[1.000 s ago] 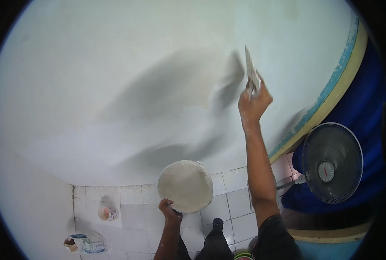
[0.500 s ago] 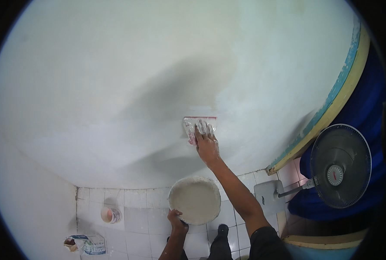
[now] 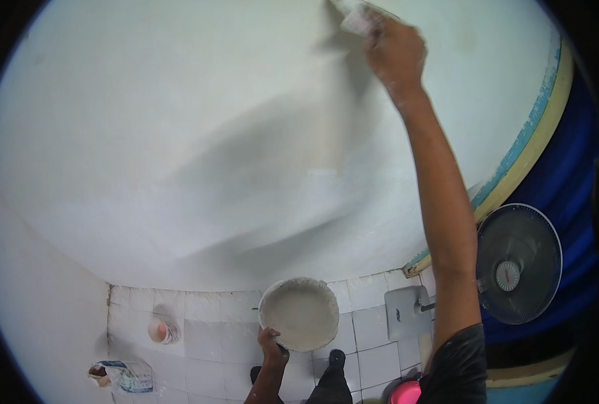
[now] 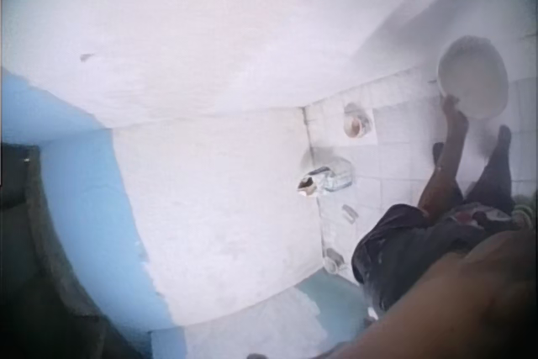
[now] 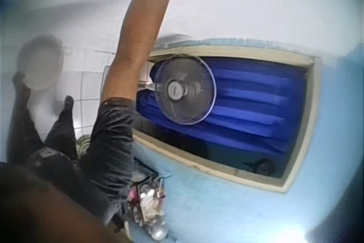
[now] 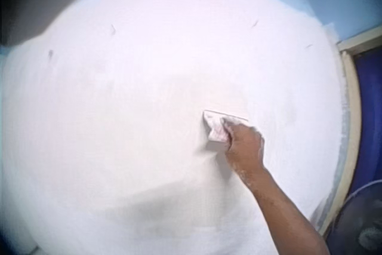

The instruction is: The person repeatedly scoops white plaster from a bucket and applies it to the ceiling using a trowel, smoothing the surface in broad strokes. The person works across different sections of the ceiling, periodically reloading the trowel from the bucket.

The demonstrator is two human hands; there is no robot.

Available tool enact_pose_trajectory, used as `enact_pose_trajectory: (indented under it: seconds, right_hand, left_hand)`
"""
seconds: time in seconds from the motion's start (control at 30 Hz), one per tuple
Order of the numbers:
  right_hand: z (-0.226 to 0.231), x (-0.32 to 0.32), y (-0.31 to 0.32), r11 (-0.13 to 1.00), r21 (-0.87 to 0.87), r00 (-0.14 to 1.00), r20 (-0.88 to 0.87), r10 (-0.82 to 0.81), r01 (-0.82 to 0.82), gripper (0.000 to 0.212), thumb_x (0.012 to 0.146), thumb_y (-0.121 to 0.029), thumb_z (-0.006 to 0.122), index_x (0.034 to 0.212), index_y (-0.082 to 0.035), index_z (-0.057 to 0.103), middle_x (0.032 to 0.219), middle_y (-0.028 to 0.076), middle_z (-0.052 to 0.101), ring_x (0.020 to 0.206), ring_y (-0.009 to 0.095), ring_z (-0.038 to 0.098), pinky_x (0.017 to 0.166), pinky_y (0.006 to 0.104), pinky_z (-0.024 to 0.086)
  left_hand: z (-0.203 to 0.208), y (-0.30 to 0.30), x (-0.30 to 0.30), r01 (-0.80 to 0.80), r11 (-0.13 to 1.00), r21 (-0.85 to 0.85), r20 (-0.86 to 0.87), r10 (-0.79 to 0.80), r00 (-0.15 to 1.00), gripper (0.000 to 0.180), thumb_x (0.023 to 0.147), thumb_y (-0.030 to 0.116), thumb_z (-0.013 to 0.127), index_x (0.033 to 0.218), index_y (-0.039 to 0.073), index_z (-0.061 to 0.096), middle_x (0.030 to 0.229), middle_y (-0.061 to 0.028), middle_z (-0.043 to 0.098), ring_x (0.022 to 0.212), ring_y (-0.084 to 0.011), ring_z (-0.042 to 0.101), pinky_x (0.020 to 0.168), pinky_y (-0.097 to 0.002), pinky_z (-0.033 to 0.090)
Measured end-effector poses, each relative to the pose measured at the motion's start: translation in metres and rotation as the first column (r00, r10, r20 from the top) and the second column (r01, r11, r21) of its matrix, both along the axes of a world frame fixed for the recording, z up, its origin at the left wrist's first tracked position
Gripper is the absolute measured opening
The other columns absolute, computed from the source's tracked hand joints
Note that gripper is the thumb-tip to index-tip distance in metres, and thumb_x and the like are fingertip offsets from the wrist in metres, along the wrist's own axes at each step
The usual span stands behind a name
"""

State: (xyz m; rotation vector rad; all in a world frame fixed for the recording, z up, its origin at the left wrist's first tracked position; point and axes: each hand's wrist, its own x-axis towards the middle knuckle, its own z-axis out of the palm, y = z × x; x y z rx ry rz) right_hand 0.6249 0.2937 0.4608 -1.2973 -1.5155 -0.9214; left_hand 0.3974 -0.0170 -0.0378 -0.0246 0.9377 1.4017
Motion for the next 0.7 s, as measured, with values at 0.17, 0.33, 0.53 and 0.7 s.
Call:
enact_pose_trajectory:
  seconds: [0.17,0.33,0.53,0.7]
  right_hand:
    - [-0.161,-0.031,0.009,0.991,-0.047,0.98,0.144,0.134,-0.129,0.058,0.08,-0.013,0.064,0.137,-0.016,0.053,0.122,0.015,0.062,0.107,0.032,0.063,0.081,0.0445,0.053]
    - [-0.275,-0.041,-0.056,0.666,-0.73,0.985,-0.058,0.164,-0.154,0.056,0.08,-0.014,0.066,0.134,-0.014,0.054,0.12,0.016,0.064,0.11,0.035,0.061,0.091,0.0449,0.051]
    - [-0.307,-0.036,-0.195,0.341,-0.627,0.7,-0.697,0.159,-0.701,0.029,0.079,-0.002,0.059,0.107,0.0,0.066,0.096,0.022,0.069,0.089,0.037,0.068,0.081,0.0342,0.053]
    - [-0.316,-0.067,-0.261,0.192,-0.886,0.906,-0.415,0.082,-0.423,0.037,0.073,-0.002,0.061,0.11,0.0,0.062,0.091,0.023,0.068,0.09,0.039,0.067,0.083,0.0472,0.053]
  left_hand:
    - [0.021,0.005,0.012,-0.06,0.997,-0.058,-0.009,0.059,0.998,0.036,0.064,0.018,0.053,0.098,0.006,0.053,0.09,-0.006,0.054,0.084,-0.0217,0.056,0.08,-0.0357,0.049]
    - [0.006,0.012,0.009,-0.128,0.989,-0.077,-0.033,0.126,0.991,0.019,0.063,0.021,0.054,0.08,0.01,0.053,0.085,-0.0038,0.055,0.083,-0.0216,0.058,0.077,-0.0359,0.05]
    - [0.05,0.023,0.018,-0.102,0.993,0.056,-0.083,0.107,0.991,0.034,0.064,0.019,0.052,0.094,0.005,0.057,0.092,-0.0078,0.059,0.088,-0.0249,0.06,0.082,-0.038,0.051]
    - [0.037,0.028,0.02,-0.018,0.983,0.181,-0.02,0.022,1.0,0.06,0.062,0.014,0.05,0.121,0.002,0.05,0.105,-0.013,0.058,0.096,-0.0283,0.06,0.086,-0.0375,0.051]
